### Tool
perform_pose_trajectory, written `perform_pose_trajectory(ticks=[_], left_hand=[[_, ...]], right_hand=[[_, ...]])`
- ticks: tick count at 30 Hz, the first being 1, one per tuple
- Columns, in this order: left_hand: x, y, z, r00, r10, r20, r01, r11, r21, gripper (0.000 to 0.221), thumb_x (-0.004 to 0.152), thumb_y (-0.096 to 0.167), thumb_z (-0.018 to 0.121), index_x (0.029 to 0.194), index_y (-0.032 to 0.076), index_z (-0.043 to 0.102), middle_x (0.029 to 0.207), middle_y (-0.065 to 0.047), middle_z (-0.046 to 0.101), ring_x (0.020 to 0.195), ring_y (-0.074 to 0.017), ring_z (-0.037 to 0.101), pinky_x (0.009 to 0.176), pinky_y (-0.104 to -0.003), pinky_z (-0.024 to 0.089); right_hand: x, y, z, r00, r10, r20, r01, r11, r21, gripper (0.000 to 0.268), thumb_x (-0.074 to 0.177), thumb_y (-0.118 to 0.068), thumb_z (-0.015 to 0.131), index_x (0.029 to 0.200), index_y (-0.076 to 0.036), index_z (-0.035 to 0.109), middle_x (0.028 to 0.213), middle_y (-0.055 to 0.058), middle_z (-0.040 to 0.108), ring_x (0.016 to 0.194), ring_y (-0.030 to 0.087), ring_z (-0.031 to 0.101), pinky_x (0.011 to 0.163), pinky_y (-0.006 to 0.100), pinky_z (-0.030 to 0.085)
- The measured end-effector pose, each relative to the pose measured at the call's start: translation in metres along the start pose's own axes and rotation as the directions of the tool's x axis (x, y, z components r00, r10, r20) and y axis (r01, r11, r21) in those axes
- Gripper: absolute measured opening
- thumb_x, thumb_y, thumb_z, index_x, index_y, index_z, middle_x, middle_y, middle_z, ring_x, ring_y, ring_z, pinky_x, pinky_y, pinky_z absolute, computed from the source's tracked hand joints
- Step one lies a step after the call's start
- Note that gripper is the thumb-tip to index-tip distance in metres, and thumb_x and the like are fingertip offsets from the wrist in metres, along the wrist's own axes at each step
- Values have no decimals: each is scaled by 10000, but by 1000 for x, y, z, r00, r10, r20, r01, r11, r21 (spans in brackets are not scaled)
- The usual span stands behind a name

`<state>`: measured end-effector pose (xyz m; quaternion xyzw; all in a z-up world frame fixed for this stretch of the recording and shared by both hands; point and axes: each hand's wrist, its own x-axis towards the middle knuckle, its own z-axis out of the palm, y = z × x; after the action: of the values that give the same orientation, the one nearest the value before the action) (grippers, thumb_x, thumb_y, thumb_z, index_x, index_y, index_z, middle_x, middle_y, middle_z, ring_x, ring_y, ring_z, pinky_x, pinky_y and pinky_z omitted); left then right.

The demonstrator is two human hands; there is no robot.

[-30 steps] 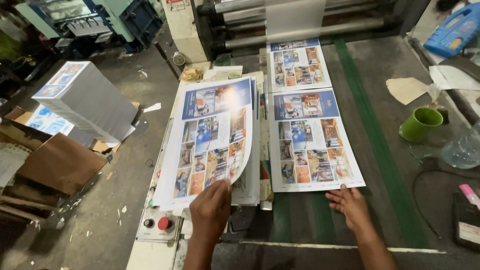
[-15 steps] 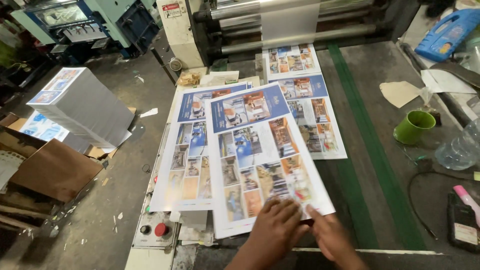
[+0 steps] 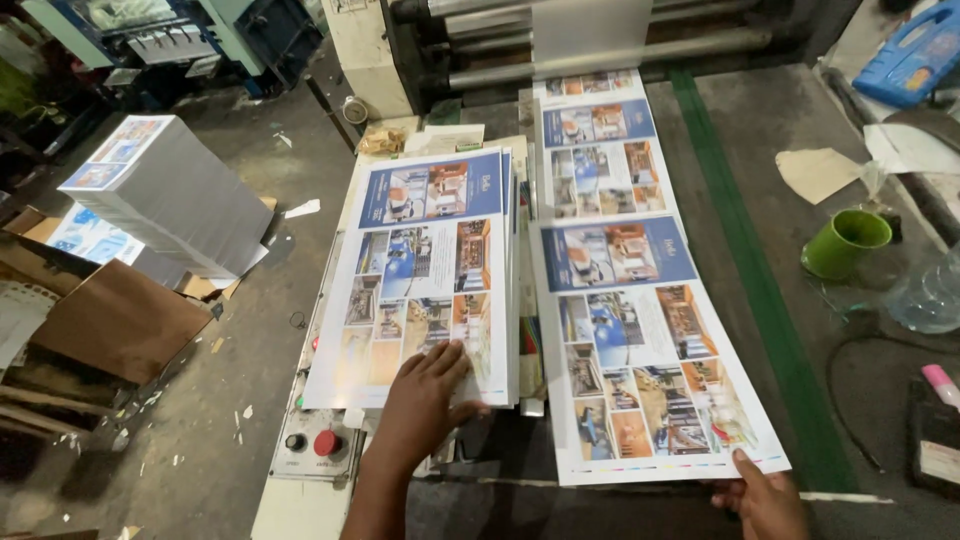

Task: The person sorts freshly printed sheets from a printing press, picking them up from a conveyor belt and stacking them on a table. The person handles the sheets by hand, aligning them into a neat pile while the press continues to feed new sheets.

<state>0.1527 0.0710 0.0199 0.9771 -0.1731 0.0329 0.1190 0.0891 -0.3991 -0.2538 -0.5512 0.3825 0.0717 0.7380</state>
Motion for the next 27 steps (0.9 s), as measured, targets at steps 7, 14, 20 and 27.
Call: perform_pose_trajectory(ticks=[7, 14, 20, 27], left_hand=[[-4, 3, -19, 997, -45, -58, 27, 961, -276, 351, 869, 280, 766, 1163, 89, 757, 1147, -100, 769, 1021, -293, 729, 889, -413, 567], [-10, 18, -6, 922, -109, -371, 22, 972, -232, 141, 933, 148, 700, 1016, 46, 752, 867, -146, 753, 734, -330, 725, 650, -428, 568], [-13, 24, -1, 885, -95, -455, 8, 982, -188, 119, 922, 132, 717, 993, 40, 742, 807, -167, 730, 699, -353, 705, 609, -440, 544], [-22, 40, 4, 712, 32, -701, -189, 971, -148, 25, 897, 26, 688, 920, 32, 679, 852, -131, 709, 708, -290, 704, 613, -394, 553]], right_hand=[[-14, 16, 3, 999, 33, -33, -37, 992, -124, 440, 1038, -213, 538, 1446, -53, 498, 1122, 231, 713, 884, 318, 701, 606, 433, 528], [0, -7, 48, 974, -171, 150, 185, 979, -87, 433, 1048, -245, 516, 1402, 3, 535, 1127, 226, 728, 878, 318, 742, 589, 396, 564], [52, -52, 89, 955, -219, 201, 228, 973, -25, 440, 1044, -279, 515, 1417, -44, 517, 1165, 191, 702, 897, 296, 717, 600, 386, 536], [54, -22, 90, 950, -76, 301, 112, 989, -101, 478, 1048, -350, 516, 1451, -94, 516, 1208, 220, 723, 945, 293, 730, 666, 400, 555]])
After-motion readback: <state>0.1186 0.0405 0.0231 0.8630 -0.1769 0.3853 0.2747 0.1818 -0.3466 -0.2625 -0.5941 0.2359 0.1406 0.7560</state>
